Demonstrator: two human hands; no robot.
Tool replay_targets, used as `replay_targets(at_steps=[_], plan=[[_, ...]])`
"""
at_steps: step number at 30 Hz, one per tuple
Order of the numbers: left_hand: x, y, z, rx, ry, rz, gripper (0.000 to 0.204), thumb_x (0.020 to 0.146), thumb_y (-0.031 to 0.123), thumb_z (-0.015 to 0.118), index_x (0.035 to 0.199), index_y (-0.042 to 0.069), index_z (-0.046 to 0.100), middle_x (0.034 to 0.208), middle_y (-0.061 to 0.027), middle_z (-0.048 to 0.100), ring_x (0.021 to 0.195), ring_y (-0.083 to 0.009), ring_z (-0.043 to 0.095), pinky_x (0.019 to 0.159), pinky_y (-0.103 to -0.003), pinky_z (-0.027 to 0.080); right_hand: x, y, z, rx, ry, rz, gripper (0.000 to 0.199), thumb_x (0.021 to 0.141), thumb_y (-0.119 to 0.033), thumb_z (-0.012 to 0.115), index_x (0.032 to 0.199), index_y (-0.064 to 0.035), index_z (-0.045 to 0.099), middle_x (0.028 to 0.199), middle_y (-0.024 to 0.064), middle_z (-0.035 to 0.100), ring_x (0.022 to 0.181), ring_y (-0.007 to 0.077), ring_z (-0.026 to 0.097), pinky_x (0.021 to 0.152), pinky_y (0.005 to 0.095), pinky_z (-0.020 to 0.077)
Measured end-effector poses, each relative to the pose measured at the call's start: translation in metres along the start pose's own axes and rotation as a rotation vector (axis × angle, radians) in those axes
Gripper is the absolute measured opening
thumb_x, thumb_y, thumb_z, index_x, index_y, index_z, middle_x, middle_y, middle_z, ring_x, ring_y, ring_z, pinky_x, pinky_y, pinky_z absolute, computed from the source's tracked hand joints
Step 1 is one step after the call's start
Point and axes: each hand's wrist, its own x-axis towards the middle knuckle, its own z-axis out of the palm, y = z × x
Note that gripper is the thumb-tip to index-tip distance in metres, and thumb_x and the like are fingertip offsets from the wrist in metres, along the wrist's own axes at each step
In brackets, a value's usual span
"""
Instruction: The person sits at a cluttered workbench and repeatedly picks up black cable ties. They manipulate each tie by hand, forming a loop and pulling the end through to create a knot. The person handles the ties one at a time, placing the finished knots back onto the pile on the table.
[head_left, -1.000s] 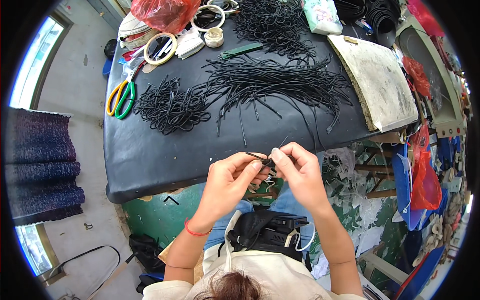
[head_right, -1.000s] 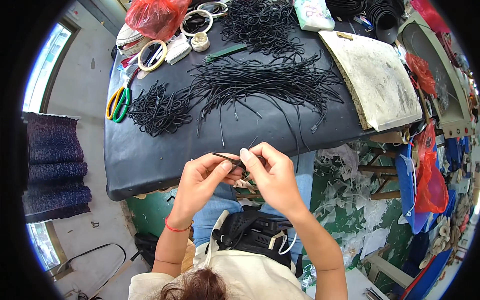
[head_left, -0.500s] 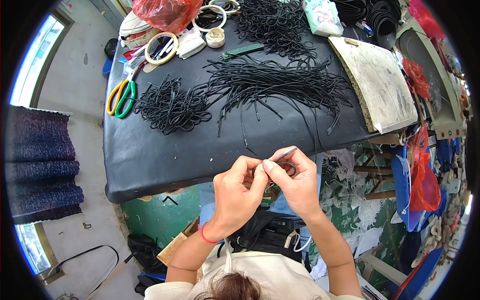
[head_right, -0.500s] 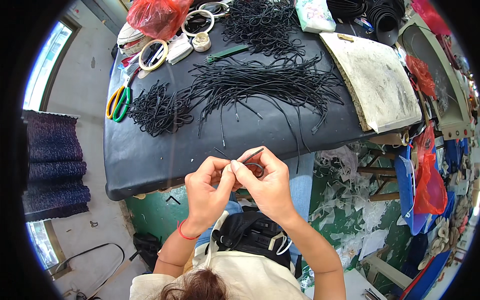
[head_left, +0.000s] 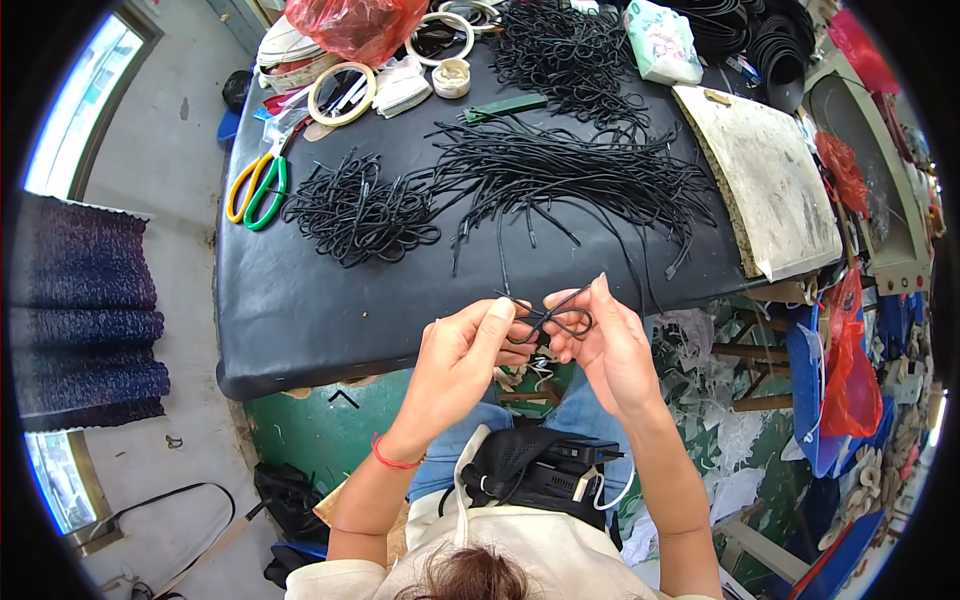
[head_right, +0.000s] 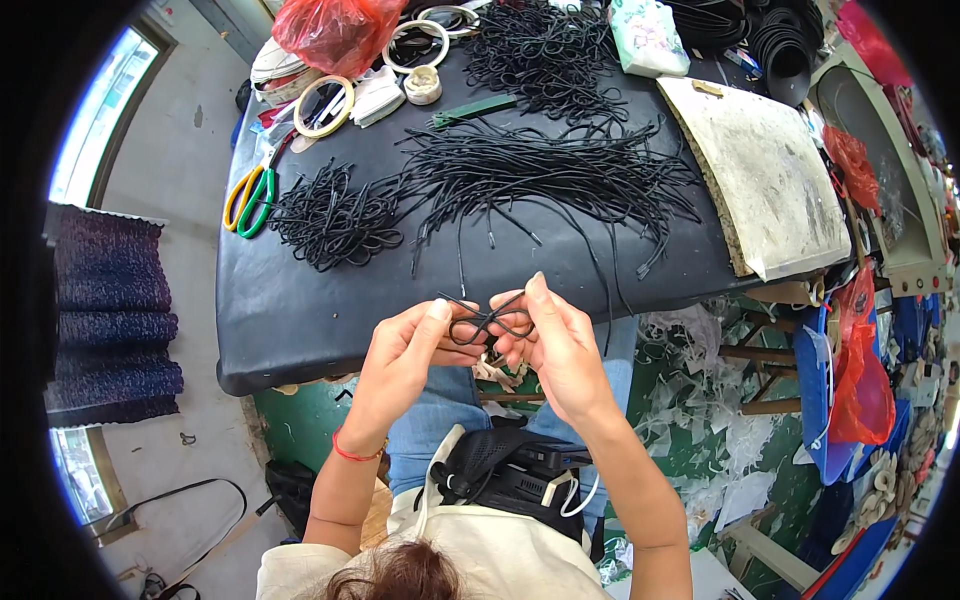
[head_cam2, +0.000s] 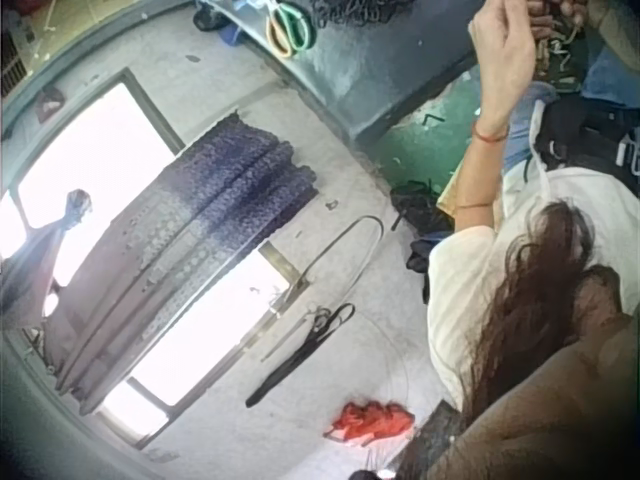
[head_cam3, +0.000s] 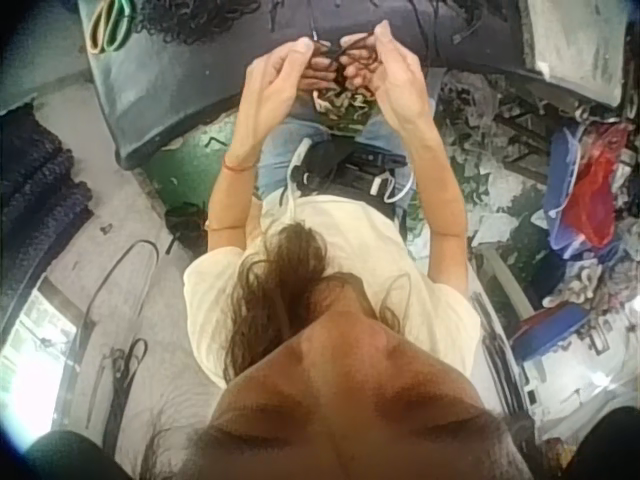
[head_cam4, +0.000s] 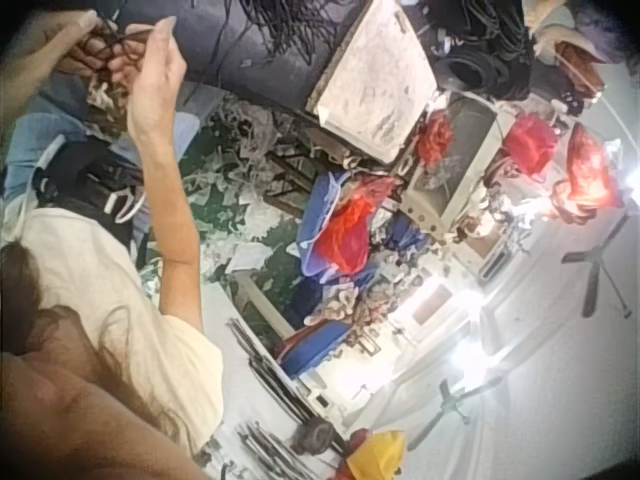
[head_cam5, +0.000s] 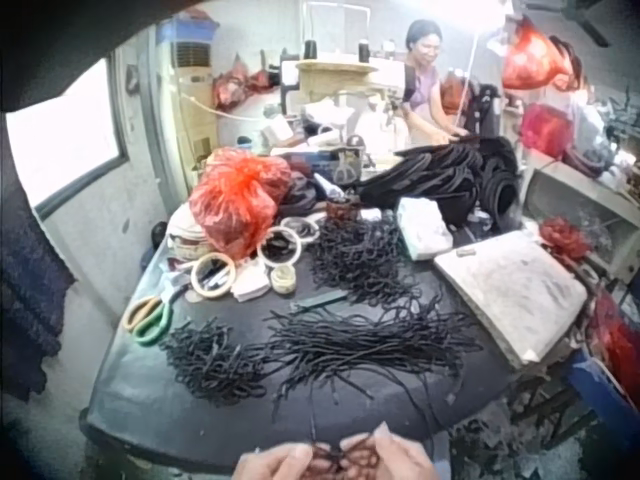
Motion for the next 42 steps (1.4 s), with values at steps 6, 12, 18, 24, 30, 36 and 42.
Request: replay_targets(at_steps=[6,12,18,24,30,36,42], plan=[[0.015,0.02,-0.043,0.443,0.552,0.394,0.013,0.085,0.011,0.06,0.083,-0.001,0.06,0.071,-0.0018,0.06,0.061,-0.008,0.055,0.058,-0.02,0.044,0.032,-0.007,-0.003,-0.85,0.222,-0.46,0.013,0.086,-0.015,0.058,0.088,-0.0021,0.063,0.075,0.0055,0.058,0.062,0.0118,0.054,0.056,0.0252,0.0431],[0.032,0.023,-0.078,1.133,0.955,0.696,0.021,0.078,0.015,0.067,0.095,0.004,0.061,0.101,-0.0101,0.054,0.097,-0.0248,0.048,0.084,-0.034,0.037,0.107,-0.022,-0.019,-1.672,0.395,-1.162,0.015,0.074,-0.005,0.059,0.088,-0.0067,0.064,0.085,0.0034,0.054,0.083,0.0208,0.051,0.071,0.0326,0.0406],[0.027,0.02,-0.029,0.981,0.584,0.922,0.021,0.079,0.01,0.065,0.099,0.004,0.063,0.104,-0.0121,0.059,0.097,-0.0263,0.054,0.085,-0.034,0.042,0.104,-0.033,-0.019,-1.719,0.237,-1.371,0.017,0.072,-0.009,0.059,0.088,-0.0097,0.063,0.09,0.0017,0.057,0.087,0.018,0.053,0.078,0.0335,0.0373],[0.042,0.02,-0.009,0.53,0.095,0.357,0.024,0.084,0.012,0.061,0.103,-0.003,0.061,0.085,-0.0093,0.066,0.074,-0.0139,0.062,0.067,-0.025,0.049,0.068,-0.021,-0.003,-1.657,-0.051,-1.481,0.019,0.073,-0.014,0.058,0.091,-0.0058,0.061,0.091,0.0041,0.06,0.093,0.0194,0.058,0.091,0.0425,0.0367],[0.019,0.017,-0.034,0.048,-0.066,0.113,0.018,0.088,0.012,0.057,0.099,-0.002,0.06,0.079,-0.0056,0.064,0.073,-0.0096,0.06,0.068,-0.022,0.048,0.062,-0.035,-0.006,-1.416,-0.096,-1.401,0.024,0.07,-0.006,0.059,0.093,-0.0068,0.063,0.08,0.0027,0.058,0.078,0.0183,0.057,0.076,0.033,0.0445],[0.016,0.007,-0.019,-0.143,0.028,0.075,0.019,0.089,0.016,0.056,0.1,0.001,0.06,0.088,-0.0085,0.065,0.078,-0.0135,0.063,0.066,-0.024,0.052,0.058,-0.022,0.013,-1.17,0.153,-1.142,0.017,0.076,0.0,0.063,0.093,-0.0029,0.062,0.079,0.0103,0.058,0.065,0.0252,0.059,0.056,0.0328,0.0474],[0.03,-0.003,-0.013,-0.426,0.12,0.106,0.019,0.088,0.015,0.057,0.1,0.0,0.06,0.091,-0.0082,0.064,0.082,-0.0145,0.063,0.07,-0.026,0.056,0.048,-0.003,0.026,-1.215,-0.053,-1.025,0.021,0.076,0.002,0.059,0.097,0.0,0.059,0.078,0.0089,0.055,0.07,0.025,0.058,0.06,0.0334,0.0484]])
